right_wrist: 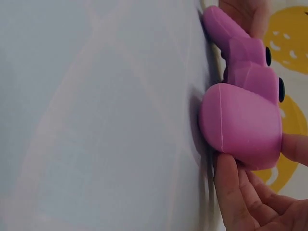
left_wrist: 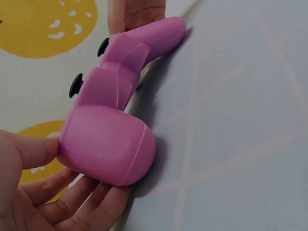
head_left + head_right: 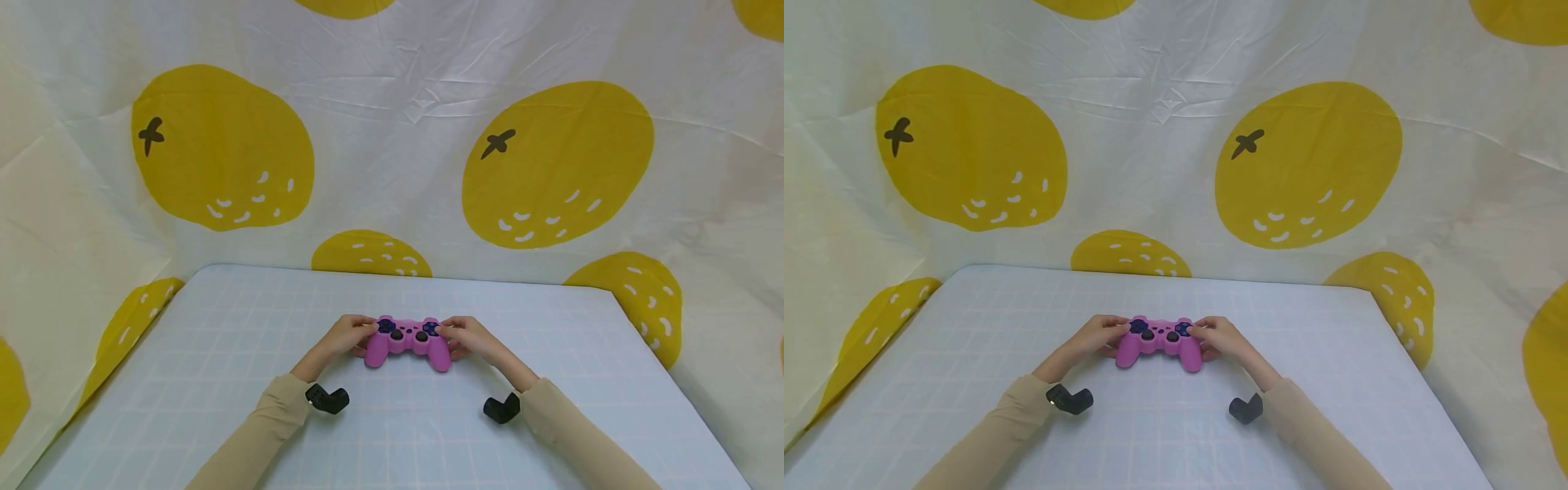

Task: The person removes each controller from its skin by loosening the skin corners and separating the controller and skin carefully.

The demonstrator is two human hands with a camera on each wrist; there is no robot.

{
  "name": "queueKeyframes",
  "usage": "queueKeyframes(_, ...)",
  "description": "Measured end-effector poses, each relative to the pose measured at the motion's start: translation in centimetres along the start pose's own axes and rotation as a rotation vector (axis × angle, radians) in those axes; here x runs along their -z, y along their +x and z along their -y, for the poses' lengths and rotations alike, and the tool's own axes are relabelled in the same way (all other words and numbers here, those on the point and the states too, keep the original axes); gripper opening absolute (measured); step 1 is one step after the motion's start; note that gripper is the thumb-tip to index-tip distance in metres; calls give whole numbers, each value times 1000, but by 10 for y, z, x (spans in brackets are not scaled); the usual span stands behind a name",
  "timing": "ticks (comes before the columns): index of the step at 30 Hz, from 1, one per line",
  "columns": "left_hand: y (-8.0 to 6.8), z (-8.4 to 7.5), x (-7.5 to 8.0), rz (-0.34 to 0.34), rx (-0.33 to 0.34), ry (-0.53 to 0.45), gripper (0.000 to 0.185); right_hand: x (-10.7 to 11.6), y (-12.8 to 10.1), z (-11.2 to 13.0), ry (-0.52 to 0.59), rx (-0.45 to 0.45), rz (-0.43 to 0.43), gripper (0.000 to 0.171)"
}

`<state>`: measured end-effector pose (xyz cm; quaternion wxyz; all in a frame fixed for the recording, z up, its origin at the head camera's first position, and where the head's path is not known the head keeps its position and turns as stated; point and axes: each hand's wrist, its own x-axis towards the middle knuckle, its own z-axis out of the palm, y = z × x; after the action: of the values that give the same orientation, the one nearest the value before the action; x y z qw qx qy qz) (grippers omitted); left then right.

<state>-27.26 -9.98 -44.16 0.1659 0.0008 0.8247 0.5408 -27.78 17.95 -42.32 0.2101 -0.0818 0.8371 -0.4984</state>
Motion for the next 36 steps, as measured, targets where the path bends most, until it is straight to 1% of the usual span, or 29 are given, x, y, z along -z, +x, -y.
queueKeyframes(9, -3, -1, 0, -15, -11, 3, 38, -3, 1, -4, -11, 18, -31, 44)
queueKeyframes(16, -3, -2, 0, -36, -38, 19, 37, -3, 0, -2, -6, 17, -61, 39)
queueKeyframes(21, -2, -6, 2, -59, -58, 27, 37, -3, -1, 1, -40, 51, -68, 41)
queueKeyframes(25, -3, -10, 3, -78, -81, 36, 37, -2, -3, 4, -43, 77, -87, 44)
queueKeyframes(30, -6, -13, 3, -121, -103, 18, 37, -2, -3, 5, -28, 113, -125, 47)
queueKeyframes(36, -8, -15, 3, -158, -178, -9, 35, 0, -5, 5, 9, 184, -148, 50)
